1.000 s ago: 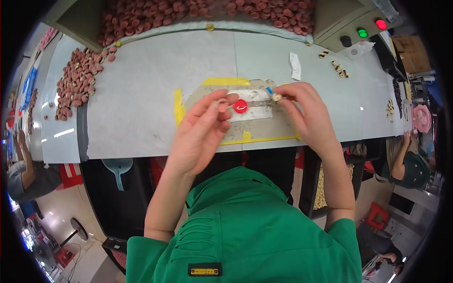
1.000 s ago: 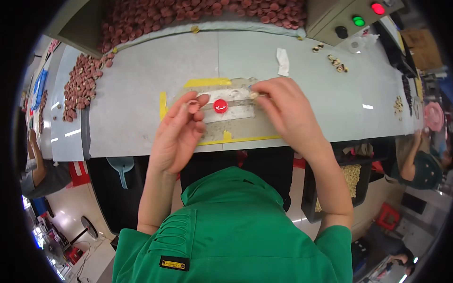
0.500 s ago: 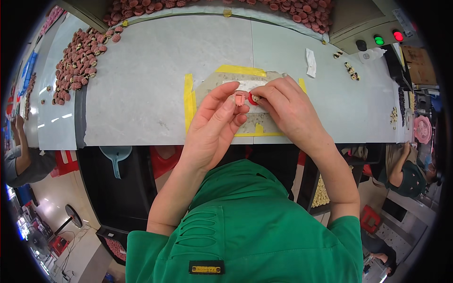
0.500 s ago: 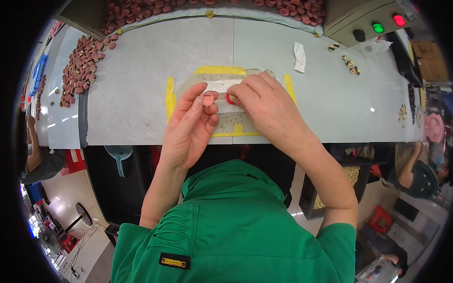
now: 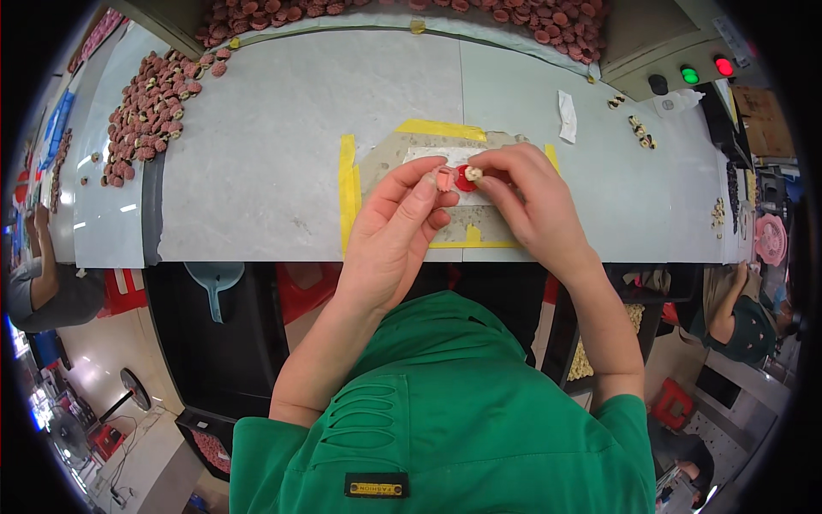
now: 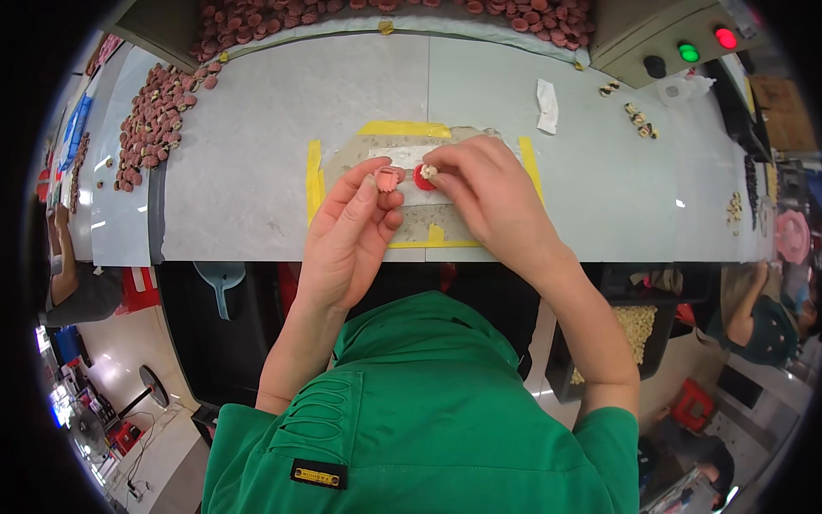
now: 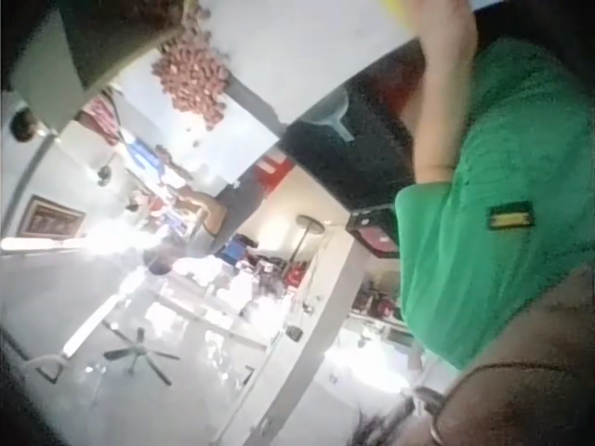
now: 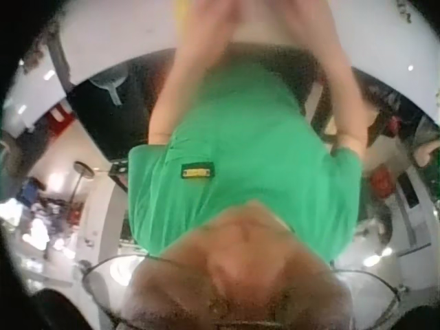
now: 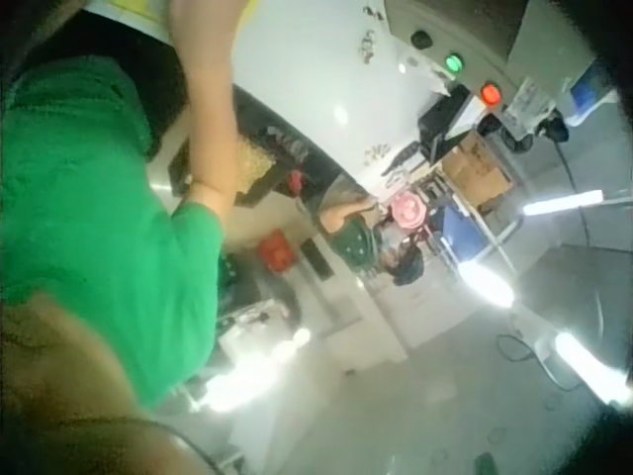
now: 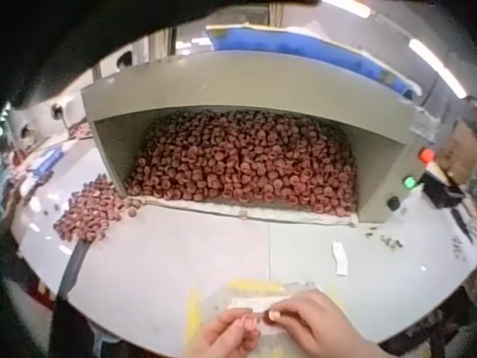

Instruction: The person assembles toy figurine parts by taking face pieces and pink hair pieces, dipping the components in glue from a cap, refilling glue from a squeeze bottle, and pressing the pieces together by hand.

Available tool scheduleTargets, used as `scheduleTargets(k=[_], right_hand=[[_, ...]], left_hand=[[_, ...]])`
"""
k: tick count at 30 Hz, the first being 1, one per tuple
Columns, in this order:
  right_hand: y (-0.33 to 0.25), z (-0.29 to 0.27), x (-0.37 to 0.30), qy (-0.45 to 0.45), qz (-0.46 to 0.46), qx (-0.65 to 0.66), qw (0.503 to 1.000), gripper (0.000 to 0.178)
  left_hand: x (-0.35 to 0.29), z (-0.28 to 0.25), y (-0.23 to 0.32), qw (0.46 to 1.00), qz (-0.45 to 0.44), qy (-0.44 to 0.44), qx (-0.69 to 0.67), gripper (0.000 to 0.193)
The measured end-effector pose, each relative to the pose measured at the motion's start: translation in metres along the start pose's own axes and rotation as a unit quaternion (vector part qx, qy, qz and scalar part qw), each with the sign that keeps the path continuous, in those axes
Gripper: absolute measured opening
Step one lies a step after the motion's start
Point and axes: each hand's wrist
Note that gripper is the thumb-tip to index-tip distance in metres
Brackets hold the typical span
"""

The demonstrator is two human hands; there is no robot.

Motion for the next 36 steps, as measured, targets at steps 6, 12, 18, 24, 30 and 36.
scheduleTargets(k=[6, 12, 18, 24, 30, 36], right_hand=[[-0.027, -0.002, -0.007, 0.008, 0.187, 0.451, 0.873, 0.018], [-0.022, 0.002, -0.005, 0.041, -0.044, 0.073, 0.995, 0.018], [-0.028, 0.014, -0.017, 0.067, 0.103, 0.246, 0.961, 0.019], [-0.019, 0.012, -0.021, 0.121, -0.025, 0.106, 0.987, 0.022], [-0.015, -0.004, -0.007, 0.024, -0.025, 0.145, 0.989, 0.032], [-0.01, -0.009, -0.007, -0.061, -0.029, 0.228, 0.971, 0.03]], left_hand=[[0.002, 0.002, 0.0, 1.0, -0.021, -0.02, 0.007, 0.029], [0.004, 0.003, -0.004, 0.999, 0.011, -0.024, 0.026, 0.026], [-0.004, 0.009, -0.016, 0.973, 0.148, -0.027, 0.173, 0.023], [0.005, 0.001, 0.001, 0.987, 0.012, -0.053, 0.154, 0.026], [0.008, 0.006, 0.006, 0.991, -0.047, -0.059, 0.107, 0.05], [0.007, 0.003, 0.006, 0.99, -0.04, -0.082, 0.111, 0.064]])
Point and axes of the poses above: each hand's wrist, its own x-axis towards the middle knuckle, its own z-axis out of the palm, y = z × x, and after that the axes turned 5 degrees about z, right-handed
